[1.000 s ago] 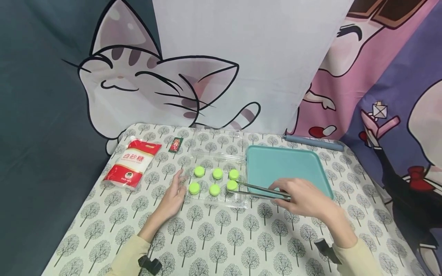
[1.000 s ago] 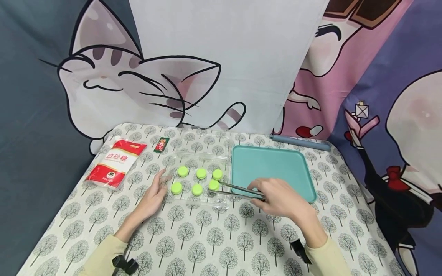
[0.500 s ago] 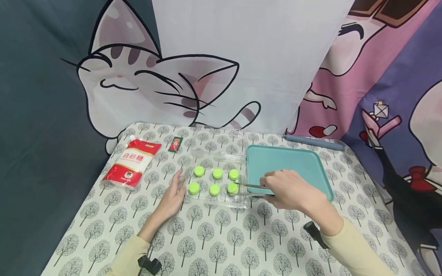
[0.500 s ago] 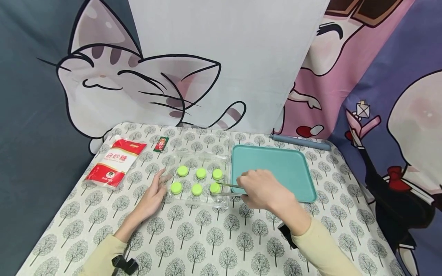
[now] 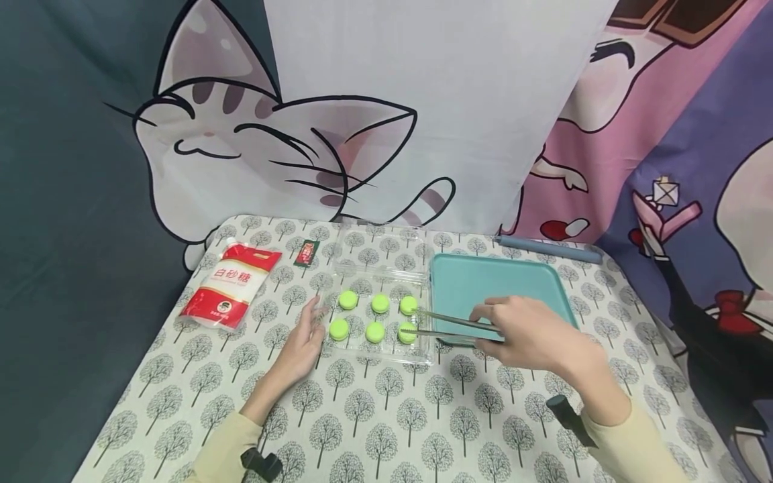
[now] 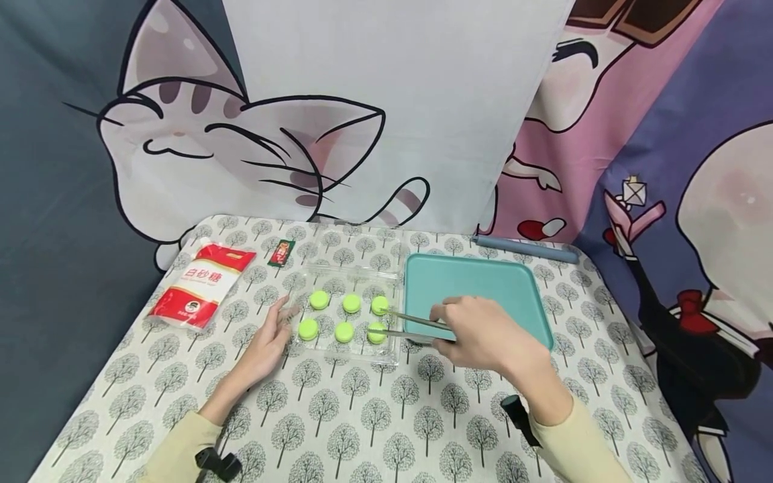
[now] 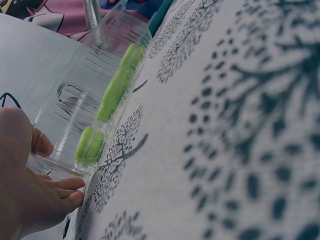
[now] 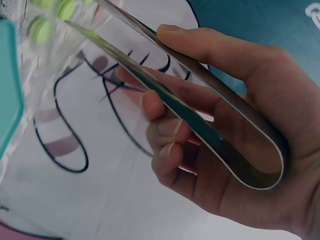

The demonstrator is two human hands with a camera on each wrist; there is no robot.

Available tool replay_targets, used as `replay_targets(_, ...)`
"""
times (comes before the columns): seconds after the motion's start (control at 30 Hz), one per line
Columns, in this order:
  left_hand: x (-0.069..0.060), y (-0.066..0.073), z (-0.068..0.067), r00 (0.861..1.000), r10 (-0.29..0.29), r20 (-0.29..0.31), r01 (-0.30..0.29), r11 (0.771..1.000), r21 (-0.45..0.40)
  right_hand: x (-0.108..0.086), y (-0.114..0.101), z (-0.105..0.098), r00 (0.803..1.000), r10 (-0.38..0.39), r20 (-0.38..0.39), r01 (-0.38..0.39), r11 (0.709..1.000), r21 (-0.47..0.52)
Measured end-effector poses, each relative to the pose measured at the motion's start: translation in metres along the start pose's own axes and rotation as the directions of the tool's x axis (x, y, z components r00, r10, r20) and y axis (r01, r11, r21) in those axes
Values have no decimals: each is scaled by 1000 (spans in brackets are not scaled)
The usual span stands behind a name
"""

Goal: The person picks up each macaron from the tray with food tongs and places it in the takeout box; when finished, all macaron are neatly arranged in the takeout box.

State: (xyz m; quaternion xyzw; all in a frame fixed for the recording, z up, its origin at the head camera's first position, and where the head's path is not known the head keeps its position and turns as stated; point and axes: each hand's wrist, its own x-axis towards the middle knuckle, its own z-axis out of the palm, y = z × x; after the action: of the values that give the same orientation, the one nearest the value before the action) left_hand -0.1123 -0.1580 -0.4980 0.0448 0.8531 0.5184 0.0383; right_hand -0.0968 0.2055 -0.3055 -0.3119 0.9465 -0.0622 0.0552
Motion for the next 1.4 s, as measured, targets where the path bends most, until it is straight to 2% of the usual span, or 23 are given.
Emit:
replay_targets(0.17, 0, 0, 0, 1000, -5, -1, 5, 1000, -6, -15, 18, 8, 988, -4, -153, 7, 1000, 18)
replay_targets(0.37, -1, -2, -1, 1000, -14, 10, 14, 1000, -7, -30, 39, 23, 957, 74, -282, -52, 995, 86)
replay_targets(0.47, -1, -1, 0, 1000, -17, 15, 17, 1000, -13, -38, 49, 31, 932, 145, -333, -105, 985, 134)
replay_targets(0.7, 0, -1, -1, 1000, -15, 4, 15, 1000, -5, -56, 70, 47, 846, 285, -450, -222, 957, 188)
replay_targets(0.97, -1, 0, 0, 1000, -15, 7, 15, 1000, -5, -72, 92, 64, 749, 421, -511, -329, 906, 264)
replay_targets(1.27, -1, 1, -1, 1000, -6, 9, 6, 1000, -3, -96, 119, 78, 662, 595, -456, -514, 803, 303)
replay_targets(1.4, -1, 1, -2, 1000, -3, 9, 3, 1000, -2, -107, 134, 87, 636, 640, -430, -559, 767, 314)
